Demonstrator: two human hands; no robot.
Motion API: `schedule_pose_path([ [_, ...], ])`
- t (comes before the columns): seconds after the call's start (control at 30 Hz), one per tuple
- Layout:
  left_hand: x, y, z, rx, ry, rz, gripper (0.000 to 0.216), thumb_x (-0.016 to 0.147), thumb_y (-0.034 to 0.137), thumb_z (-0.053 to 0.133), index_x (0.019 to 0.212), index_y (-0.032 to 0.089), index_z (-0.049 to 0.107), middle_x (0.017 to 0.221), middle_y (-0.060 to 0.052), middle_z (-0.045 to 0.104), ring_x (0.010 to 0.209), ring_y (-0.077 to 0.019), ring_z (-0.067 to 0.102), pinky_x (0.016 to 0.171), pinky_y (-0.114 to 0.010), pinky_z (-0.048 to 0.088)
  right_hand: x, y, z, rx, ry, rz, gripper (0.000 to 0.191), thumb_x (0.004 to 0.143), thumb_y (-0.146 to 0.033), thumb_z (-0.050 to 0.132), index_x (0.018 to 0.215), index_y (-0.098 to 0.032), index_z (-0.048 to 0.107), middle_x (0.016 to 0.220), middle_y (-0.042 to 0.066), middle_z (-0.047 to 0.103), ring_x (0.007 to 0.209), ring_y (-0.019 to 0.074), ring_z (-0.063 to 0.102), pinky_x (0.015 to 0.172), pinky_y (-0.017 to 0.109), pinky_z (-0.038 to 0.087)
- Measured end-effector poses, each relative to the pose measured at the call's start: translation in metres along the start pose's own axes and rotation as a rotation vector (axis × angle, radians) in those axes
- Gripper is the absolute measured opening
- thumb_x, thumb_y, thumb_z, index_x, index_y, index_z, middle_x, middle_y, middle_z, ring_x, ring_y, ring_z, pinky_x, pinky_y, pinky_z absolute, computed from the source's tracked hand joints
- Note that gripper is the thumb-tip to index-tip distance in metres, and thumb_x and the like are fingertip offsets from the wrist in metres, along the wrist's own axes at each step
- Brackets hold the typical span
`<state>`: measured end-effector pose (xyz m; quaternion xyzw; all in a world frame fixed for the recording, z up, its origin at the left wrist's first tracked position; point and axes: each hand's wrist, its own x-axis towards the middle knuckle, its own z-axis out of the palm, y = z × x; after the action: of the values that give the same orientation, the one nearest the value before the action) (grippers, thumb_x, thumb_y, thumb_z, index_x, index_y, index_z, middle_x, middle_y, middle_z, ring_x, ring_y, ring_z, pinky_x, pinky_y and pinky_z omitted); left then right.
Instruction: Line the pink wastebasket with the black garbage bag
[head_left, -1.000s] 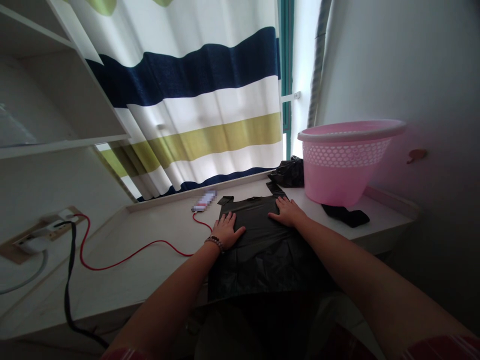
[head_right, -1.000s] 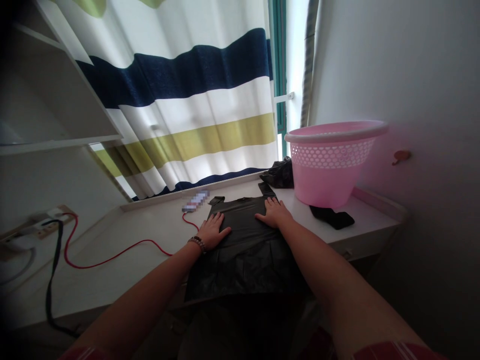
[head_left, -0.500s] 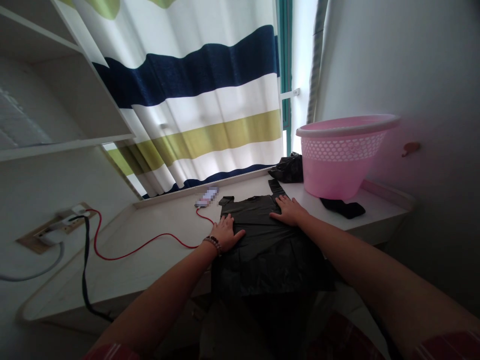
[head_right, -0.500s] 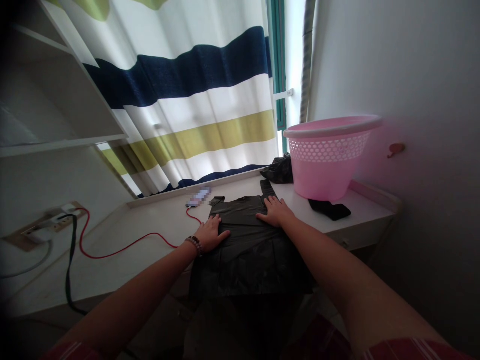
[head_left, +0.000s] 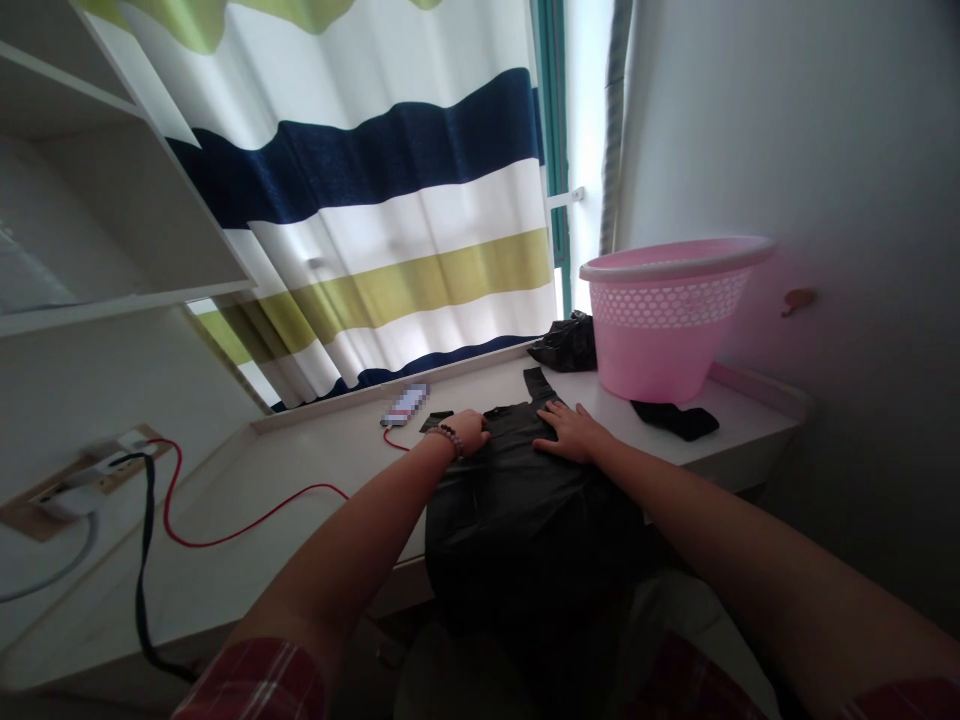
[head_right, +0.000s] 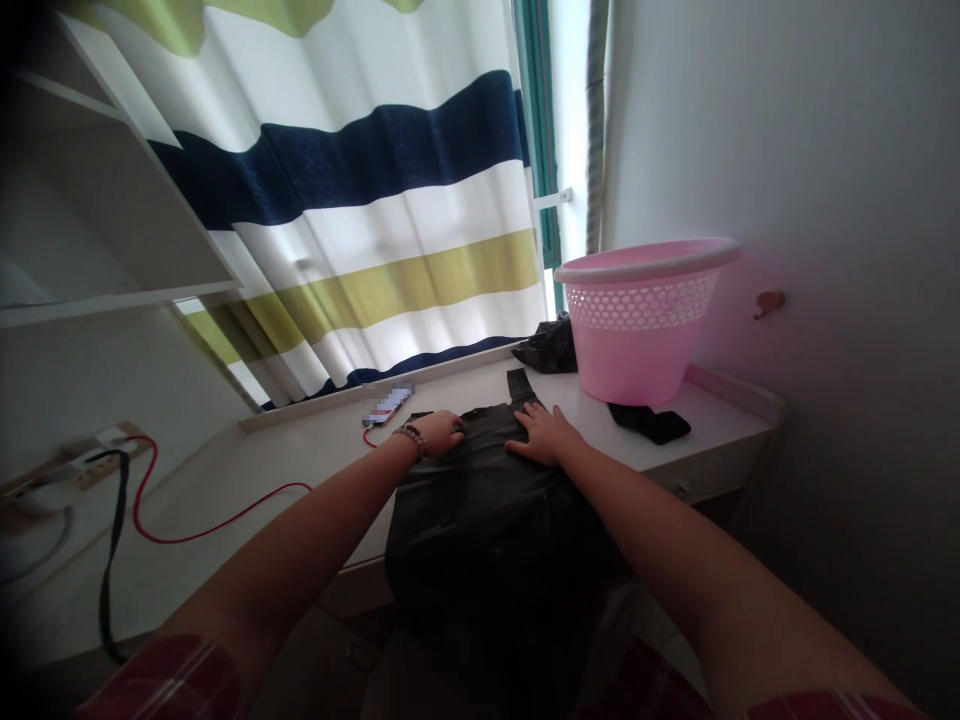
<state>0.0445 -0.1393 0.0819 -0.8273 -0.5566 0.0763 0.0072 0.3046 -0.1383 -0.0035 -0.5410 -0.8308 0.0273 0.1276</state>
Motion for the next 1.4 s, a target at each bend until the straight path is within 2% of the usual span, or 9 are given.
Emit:
schedule_pose_path([
  [0.2,0.036,-0.014,0.008,0.008,0.039,-0.028,0.043,0.092,0.046,0.051,0.120,0.015,0.058,0.122,-0.012,0.059,0.110,-0.0233,0.057,0.097,-0.046,0.043,-0.002,-0.002,-0.008,0.006,0.004,-0.026,0.092,0.076,-0.083,0.031,0.148,-0.025,0.031,0.154,0.011,0.022,0.142,0.0292,0.020,0.114,0.053,0.006],
  [0.43,0.066,-0.030,0.012,-0.011,-0.017,-0.038,0.031,0.091,0.039,0.056,0.108,0.014,0.063,0.110,-0.009,0.063,0.105,-0.0209,0.059,0.094,-0.044,0.046,-0.002,0.000,-0.012,0.031,-0.019,-0.056,0.093,0.076,-0.083,0.033,0.148,-0.024,0.031,0.154,0.011,0.021,0.142,0.0312,0.020,0.114,0.053,0.006],
  [0.63,0.066,-0.032,0.008,-0.060,-0.054,-0.015,0.029,0.090,0.040,0.056,0.100,0.014,0.065,0.104,-0.007,0.066,0.098,-0.0190,0.061,0.092,-0.041,0.046,-0.001,0.002,-0.010,0.026,-0.009,-0.070,0.092,0.077,-0.082,0.031,0.148,-0.024,0.032,0.154,0.012,0.022,0.141,0.0321,0.021,0.114,0.054,0.006],
  [0.73,0.059,-0.031,0.003,-0.112,-0.069,-0.013,0.027,0.087,0.038,0.060,0.098,0.014,0.066,0.100,-0.008,0.067,0.094,-0.0187,0.062,0.088,-0.038,0.047,-0.001,0.001,-0.010,0.006,-0.023,-0.080,0.091,0.078,-0.082,0.030,0.149,-0.024,0.030,0.154,0.012,0.020,0.142,0.0319,0.019,0.113,0.056,0.006],
  [0.87,0.043,-0.031,-0.007,-0.230,-0.114,-0.020,0.029,0.074,0.032,0.068,0.099,0.017,0.071,0.094,-0.007,0.071,0.085,-0.0175,0.064,0.077,-0.026,0.048,-0.005,-0.002,-0.014,-0.011,-0.066,-0.102,0.091,0.079,-0.080,0.031,0.150,-0.023,0.027,0.155,0.013,0.018,0.142,0.0324,0.017,0.113,0.056,0.006],
  [1.0,0.016,-0.036,-0.021,-0.379,-0.197,-0.033,0.046,0.063,0.037,0.075,0.106,0.020,0.071,0.092,-0.003,0.072,0.080,-0.0171,0.064,0.068,-0.022,0.047,-0.013,-0.006,-0.023,0.003,-0.117,-0.185,0.093,0.078,-0.079,0.037,0.151,-0.023,0.024,0.155,0.013,0.018,0.142,0.0330,0.018,0.113,0.056,0.006],
  [1.1,-0.012,-0.036,-0.028,-0.513,-0.302,-0.054,0.048,0.057,0.041,0.079,0.099,0.019,0.073,0.087,-0.003,0.072,0.073,-0.0165,0.063,0.064,-0.022,0.047,-0.022,-0.012,-0.030,0.015,-0.135,-0.287,0.095,0.076,-0.079,0.041,0.150,-0.023,0.025,0.153,0.011,0.023,0.142,0.0331,0.019,0.114,0.055,0.008],
  [1.27,-0.054,-0.024,-0.026,-0.792,-0.495,-0.061,0.038,0.059,0.042,0.080,0.086,0.016,0.073,0.082,-0.006,0.072,0.069,-0.0185,0.064,0.062,-0.026,0.050,-0.039,-0.029,-0.035,-0.003,-0.121,-0.370,0.091,0.076,-0.078,0.044,0.149,-0.024,0.031,0.151,0.009,0.029,0.141,0.0347,0.018,0.114,0.056,0.008],
  [1.4,-0.072,-0.015,-0.013,-0.989,-0.495,-0.053,0.037,0.069,0.048,0.071,0.088,0.016,0.071,0.092,-0.009,0.072,0.075,-0.0205,0.066,0.066,-0.029,0.052,-0.053,-0.044,-0.037,-0.011,-0.112,-0.428,0.087,0.078,-0.075,0.044,0.148,-0.024,0.033,0.151,0.008,0.030,0.142,0.0353,0.017,0.113,0.057,0.010],
])
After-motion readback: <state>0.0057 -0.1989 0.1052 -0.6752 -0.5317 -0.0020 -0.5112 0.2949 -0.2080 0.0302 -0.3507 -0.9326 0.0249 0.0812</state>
